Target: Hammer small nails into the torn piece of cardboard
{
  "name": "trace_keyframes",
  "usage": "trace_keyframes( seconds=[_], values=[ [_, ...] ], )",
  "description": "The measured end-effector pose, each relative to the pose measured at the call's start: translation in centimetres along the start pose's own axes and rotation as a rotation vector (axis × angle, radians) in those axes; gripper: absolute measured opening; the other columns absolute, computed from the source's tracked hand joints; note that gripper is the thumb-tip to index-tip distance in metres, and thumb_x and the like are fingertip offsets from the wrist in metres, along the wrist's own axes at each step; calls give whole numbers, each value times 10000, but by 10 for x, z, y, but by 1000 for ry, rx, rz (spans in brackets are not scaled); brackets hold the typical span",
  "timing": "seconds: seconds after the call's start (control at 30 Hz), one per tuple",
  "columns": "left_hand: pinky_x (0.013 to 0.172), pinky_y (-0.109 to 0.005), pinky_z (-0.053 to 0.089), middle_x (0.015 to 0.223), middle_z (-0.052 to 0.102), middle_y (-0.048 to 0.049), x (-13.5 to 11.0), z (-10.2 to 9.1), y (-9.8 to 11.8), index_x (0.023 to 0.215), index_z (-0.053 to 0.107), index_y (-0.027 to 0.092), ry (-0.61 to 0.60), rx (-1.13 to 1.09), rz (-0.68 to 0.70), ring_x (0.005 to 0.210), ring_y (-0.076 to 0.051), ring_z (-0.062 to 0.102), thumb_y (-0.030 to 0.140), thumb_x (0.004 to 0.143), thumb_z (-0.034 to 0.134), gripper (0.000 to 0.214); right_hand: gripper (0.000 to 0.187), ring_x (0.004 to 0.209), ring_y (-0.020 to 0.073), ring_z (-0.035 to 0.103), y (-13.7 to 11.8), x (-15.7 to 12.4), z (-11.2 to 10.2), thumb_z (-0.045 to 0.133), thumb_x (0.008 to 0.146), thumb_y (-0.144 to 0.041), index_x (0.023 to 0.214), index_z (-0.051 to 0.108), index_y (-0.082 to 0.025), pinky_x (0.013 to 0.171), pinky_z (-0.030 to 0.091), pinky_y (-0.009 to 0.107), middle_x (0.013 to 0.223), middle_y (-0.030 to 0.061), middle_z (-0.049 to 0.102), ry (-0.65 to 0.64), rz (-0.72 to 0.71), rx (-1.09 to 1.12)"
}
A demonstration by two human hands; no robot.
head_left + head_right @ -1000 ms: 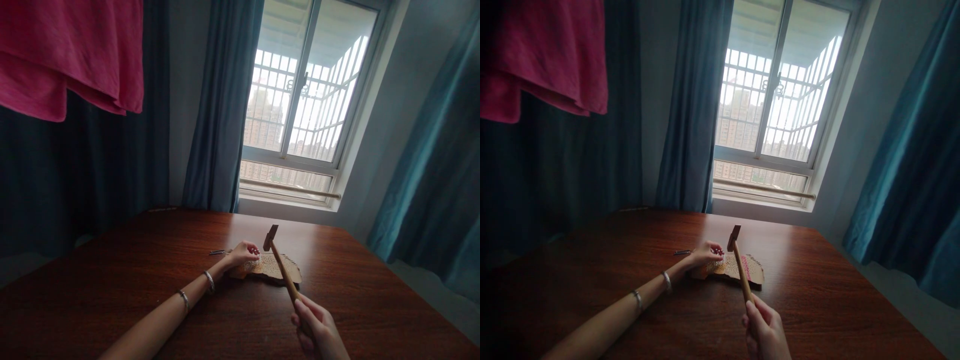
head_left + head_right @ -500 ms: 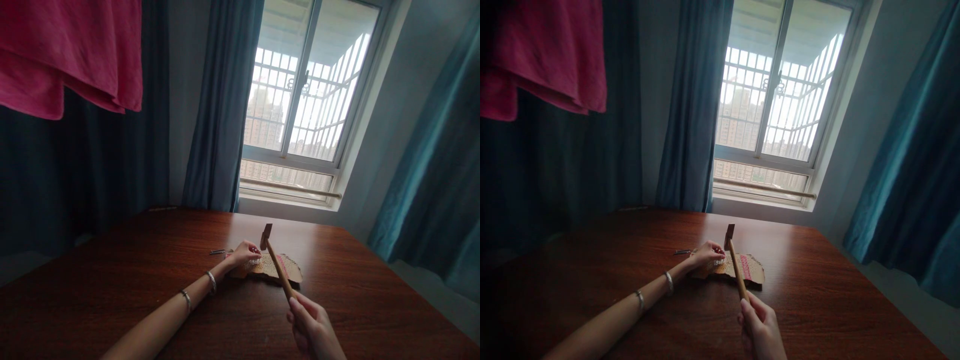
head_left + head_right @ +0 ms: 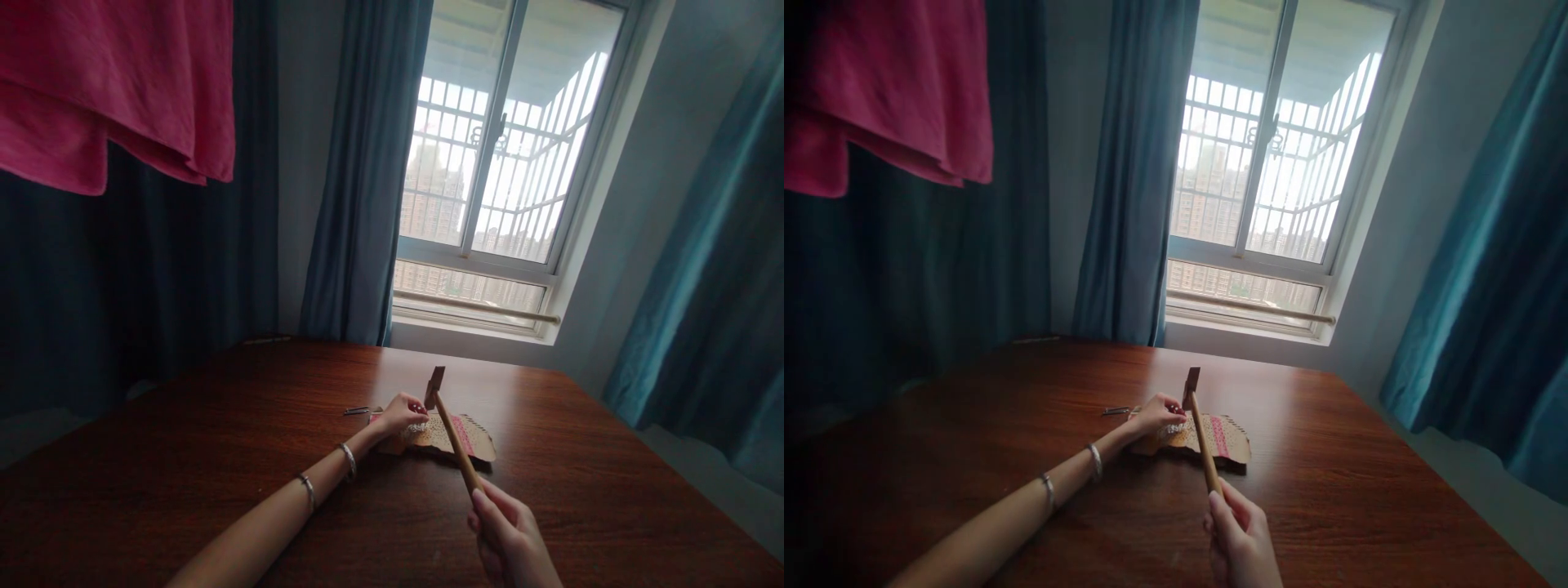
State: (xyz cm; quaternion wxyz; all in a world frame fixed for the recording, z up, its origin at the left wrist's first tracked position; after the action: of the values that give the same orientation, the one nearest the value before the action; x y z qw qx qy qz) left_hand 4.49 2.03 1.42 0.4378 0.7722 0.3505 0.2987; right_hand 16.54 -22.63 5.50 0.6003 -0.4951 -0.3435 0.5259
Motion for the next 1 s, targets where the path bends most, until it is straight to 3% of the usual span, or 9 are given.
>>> trace_keyframes(
  seconds=[0.17, 1.0],
  values=[
    [531, -206, 337, 620, 633, -44, 1, 2, -3, 706, 691, 75, 17, 31, 74, 584, -127, 526, 329, 591, 657, 282, 536, 284, -8, 226, 0, -1, 0, 667, 614, -498, 988, 569, -126, 268, 115, 132, 495, -54, 450, 13, 17, -11],
    [548, -214, 364, 631, 639, -47, -1, 1, 2, 686, 689, 87, -13, -7, 44, 603, -137, 538, 320, 556, 673, 267, 473, 282, -15, 238, -7, -4, 4, 699, 582, -478, 881, 602, -125, 273, 93, 140, 517, -48, 454, 34, 0, 44]
  ],
)
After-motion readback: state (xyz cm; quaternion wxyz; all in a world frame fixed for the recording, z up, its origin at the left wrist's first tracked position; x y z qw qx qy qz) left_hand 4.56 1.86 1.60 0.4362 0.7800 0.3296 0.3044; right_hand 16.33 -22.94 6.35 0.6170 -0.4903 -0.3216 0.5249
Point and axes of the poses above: each hand's wrist, its own x-axis towards the middle knuckle, its own z-axis out of the palm, y = z × x, the point moved 1 cm from there along x, towards the middle knuckle
